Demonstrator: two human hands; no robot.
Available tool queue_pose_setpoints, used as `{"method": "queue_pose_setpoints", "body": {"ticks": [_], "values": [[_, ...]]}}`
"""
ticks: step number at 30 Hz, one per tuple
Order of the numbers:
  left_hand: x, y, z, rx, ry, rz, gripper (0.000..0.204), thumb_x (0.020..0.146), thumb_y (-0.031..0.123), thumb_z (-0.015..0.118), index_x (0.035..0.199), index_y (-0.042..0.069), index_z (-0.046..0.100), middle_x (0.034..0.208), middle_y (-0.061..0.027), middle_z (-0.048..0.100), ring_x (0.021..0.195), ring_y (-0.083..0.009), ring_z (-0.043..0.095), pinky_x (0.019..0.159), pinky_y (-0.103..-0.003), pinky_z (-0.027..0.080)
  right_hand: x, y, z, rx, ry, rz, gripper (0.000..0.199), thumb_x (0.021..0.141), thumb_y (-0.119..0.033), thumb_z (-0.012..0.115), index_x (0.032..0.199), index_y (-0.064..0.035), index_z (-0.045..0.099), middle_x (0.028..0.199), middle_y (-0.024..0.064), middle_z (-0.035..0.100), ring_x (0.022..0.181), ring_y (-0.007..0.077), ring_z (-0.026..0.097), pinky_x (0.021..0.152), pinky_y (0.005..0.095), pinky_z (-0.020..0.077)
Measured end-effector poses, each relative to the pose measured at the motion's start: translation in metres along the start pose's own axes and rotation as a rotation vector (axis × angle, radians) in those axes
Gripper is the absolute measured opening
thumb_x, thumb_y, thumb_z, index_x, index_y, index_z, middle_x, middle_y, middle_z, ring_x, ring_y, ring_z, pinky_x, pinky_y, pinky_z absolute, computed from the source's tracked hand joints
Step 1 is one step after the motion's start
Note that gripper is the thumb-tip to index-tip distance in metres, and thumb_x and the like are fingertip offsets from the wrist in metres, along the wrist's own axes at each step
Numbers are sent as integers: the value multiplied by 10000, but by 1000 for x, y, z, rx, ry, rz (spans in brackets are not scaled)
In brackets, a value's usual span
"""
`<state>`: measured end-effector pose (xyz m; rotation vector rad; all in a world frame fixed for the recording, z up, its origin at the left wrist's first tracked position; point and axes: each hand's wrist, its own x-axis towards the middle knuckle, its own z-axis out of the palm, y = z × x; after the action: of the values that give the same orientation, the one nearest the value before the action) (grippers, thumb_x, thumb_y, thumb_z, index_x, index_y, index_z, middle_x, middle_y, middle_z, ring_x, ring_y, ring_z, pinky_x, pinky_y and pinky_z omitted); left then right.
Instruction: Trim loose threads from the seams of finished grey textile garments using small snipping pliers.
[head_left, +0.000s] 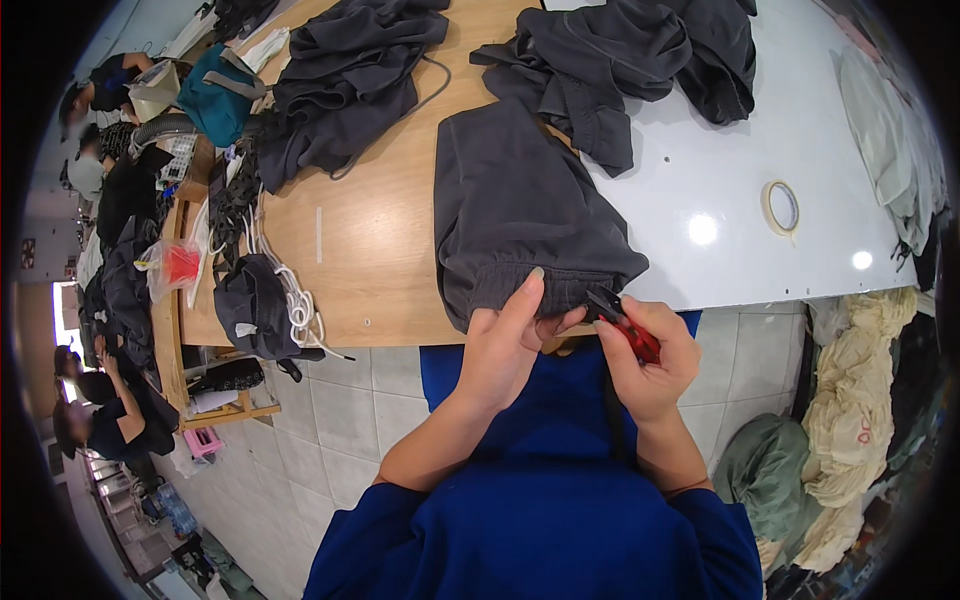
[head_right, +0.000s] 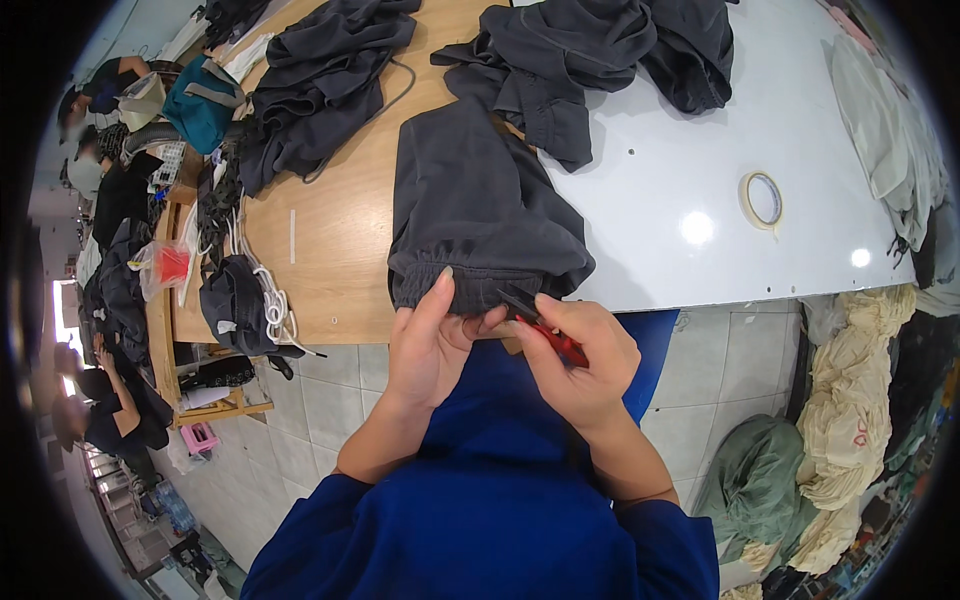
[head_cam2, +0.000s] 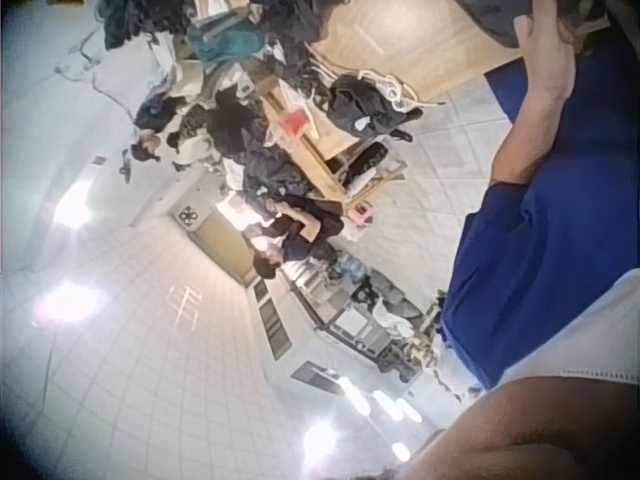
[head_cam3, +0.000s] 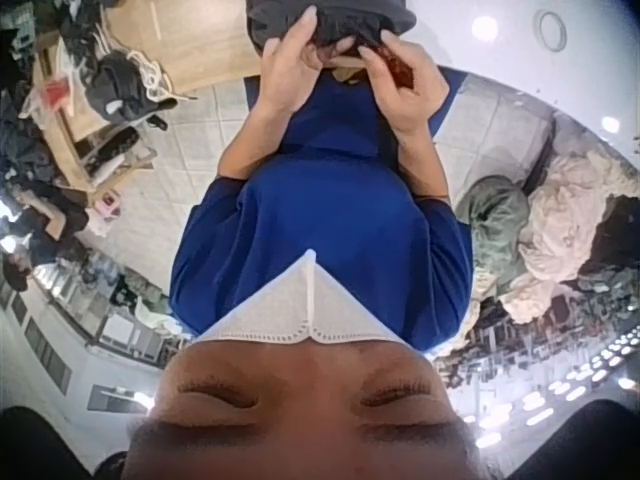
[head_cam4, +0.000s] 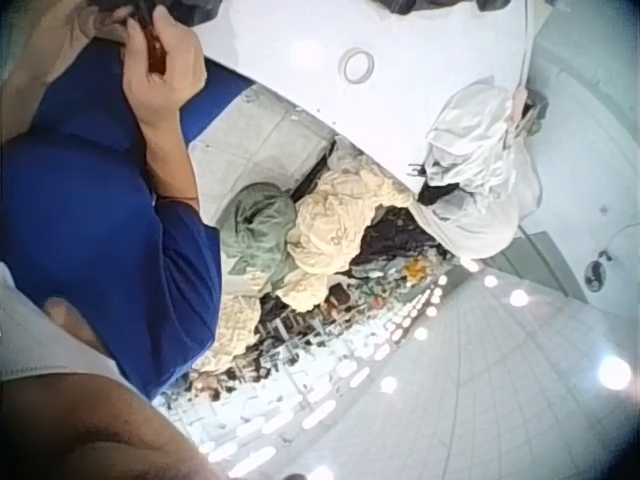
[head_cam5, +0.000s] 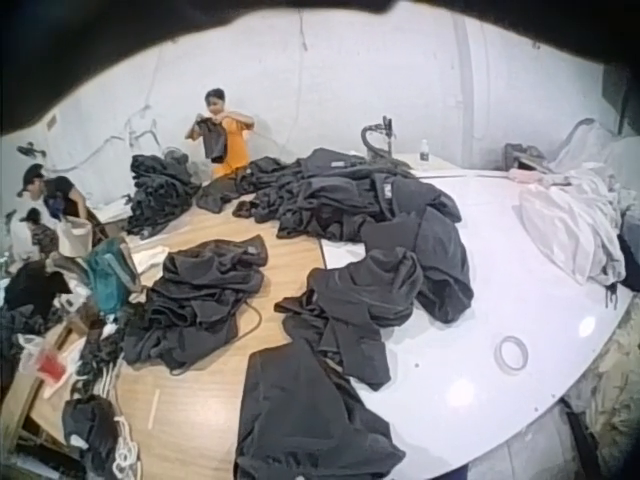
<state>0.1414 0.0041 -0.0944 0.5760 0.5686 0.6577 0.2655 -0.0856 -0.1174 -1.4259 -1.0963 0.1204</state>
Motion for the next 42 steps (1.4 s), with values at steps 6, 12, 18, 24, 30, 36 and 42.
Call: {"method": "queue_pose_setpoints", "body": {"ticks": [6,12,18,24,30,36,42], "values": [[-2,-4,1,-18,-4,-36,390,977,301,386,1104,-28,553,1074,-105,607,973,-176,594,865,-301,482,5,-15,7,144,-146,167,463,682,-49,787,1043,7,503,726,77,630,634,84,600,587,182,476],[-1,-2,7,-27,-1,-62,449,979,346,362,1144,-42,517,1112,-112,590,1001,-176,579,891,-313,454,8,-12,17,86,-121,256,150,706,37,701,809,3,597,683,33,607,584,54,527,544,173,415],[6,5,4,-95,-20,-38,514,984,385,291,1258,-36,399,1229,-133,514,1110,-205,518,983,-371,413,12,-21,-9,382,-1141,157,269,592,27,691,828,-80,616,631,39,607,636,166,623,588,244,468],[10,2,-4,-202,-150,-145,440,980,338,307,1242,7,430,1186,-119,550,1136,-221,501,1009,-390,374,6,-15,-7,679,-347,496,434,821,-130,605,1170,2,382,795,2,448,605,61,344,541,203,287],[7,-3,-15,-183,-219,-105,327,962,206,372,1088,-19,574,1108,-107,604,1053,-185,546,994,-364,368,14,-15,-9,127,-245,251,356,723,26,678,1066,-4,589,867,81,596,749,123,559,651,210,426],[3,-4,-12,-99,-152,-61,319,953,170,409,1058,-69,592,1077,-124,616,1028,-180,557,959,-322,378,19,-13,-6,-98,-192,27,366,646,45,721,1002,-5,656,777,80,587,663,145,556,592,226,424],[4,-5,-11,-87,-144,-39,308,946,161,431,1056,-80,589,1088,-128,611,1033,-186,555,949,-318,379,19,-15,-10,-104,-205,56,353,647,54,713,991,-3,661,784,87,596,661,152,561,593,227,426]]}}
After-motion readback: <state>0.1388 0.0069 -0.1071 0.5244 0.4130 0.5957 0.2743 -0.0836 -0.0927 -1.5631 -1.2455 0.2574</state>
